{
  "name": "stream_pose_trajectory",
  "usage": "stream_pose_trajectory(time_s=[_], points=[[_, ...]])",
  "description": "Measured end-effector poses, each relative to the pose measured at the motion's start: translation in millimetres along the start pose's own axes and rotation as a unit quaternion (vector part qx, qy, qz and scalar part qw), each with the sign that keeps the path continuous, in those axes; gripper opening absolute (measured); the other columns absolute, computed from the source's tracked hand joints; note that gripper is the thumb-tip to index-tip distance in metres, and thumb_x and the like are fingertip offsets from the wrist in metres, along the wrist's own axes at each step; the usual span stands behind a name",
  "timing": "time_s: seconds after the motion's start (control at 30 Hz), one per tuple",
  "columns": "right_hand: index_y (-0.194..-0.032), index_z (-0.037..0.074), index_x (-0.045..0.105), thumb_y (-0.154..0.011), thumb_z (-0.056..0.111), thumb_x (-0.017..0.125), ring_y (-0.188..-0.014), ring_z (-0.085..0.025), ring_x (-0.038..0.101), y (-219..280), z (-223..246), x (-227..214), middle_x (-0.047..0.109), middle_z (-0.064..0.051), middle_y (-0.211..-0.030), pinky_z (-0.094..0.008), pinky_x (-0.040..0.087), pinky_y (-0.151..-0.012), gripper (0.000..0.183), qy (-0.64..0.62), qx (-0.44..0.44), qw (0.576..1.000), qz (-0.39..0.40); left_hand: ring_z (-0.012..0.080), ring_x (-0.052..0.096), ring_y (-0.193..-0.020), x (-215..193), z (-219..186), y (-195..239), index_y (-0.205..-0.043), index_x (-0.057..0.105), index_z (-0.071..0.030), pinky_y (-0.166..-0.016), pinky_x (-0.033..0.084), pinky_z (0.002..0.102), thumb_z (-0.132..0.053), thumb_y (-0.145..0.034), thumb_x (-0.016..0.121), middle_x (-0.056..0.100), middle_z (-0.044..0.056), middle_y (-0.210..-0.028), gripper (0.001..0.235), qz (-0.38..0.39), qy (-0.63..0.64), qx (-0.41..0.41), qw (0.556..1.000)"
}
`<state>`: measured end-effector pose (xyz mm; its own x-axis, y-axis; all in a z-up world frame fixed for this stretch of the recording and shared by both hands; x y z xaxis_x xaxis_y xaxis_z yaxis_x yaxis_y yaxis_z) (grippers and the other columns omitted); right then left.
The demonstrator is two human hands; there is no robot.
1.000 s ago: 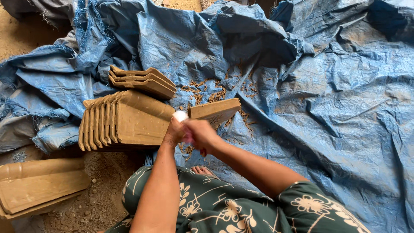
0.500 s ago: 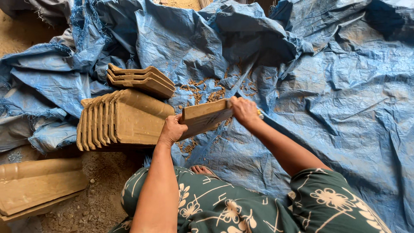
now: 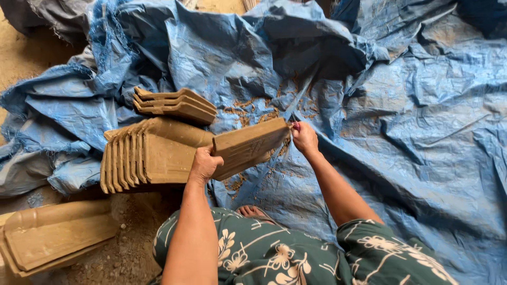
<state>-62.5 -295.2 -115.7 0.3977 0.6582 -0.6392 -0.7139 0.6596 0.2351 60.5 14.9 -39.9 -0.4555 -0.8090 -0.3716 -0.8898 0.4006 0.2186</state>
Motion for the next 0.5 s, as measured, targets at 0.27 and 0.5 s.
stream_pose_trajectory(time_s=[0.27,0.5], points=[[-0.071,0.015,0.047,-0.07,0.007,0.078,-0.033,-0.016,0.049,-19.4,-4.9,34.5,0.06,-0.01,-0.052,-0.023,0.035,-0.029,0.032,-0.336,0.015,0.923,0.187,0.0194,0.062,-0.07,-21.1,34.7,-6.7,-0.084,0.074,-0.008,-0.065,0.05,0.03,-0.005,-0.048,0.072,0.067,0.008,-0.072,0.036,-0.07,0.067,-0.077,0.992],[-0.078,0.012,0.061,-0.07,0.004,0.076,-0.044,-0.014,0.048,-25.5,52.1,14.7,0.055,-0.006,-0.058,-0.024,0.041,-0.043,0.019,-0.27,-0.111,0.945,0.15,0.0346,0.056,-0.113,-55.9,-16.0,69.1,-0.122,0.06,0.002,-0.087,0.051,0.049,-0.062,-0.064,0.078,0.058,0.022,-0.123,0.088,-0.211,0.191,-0.256,0.924]])
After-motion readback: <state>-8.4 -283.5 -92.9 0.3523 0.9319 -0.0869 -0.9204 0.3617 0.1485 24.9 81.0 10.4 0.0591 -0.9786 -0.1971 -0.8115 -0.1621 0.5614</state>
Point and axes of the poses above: each hand's wrist, its own y-axis away from the middle knuckle, its own x-axis out of the palm, z = x × y, the point moved 4 cm from there along -y, towards the middle knuckle
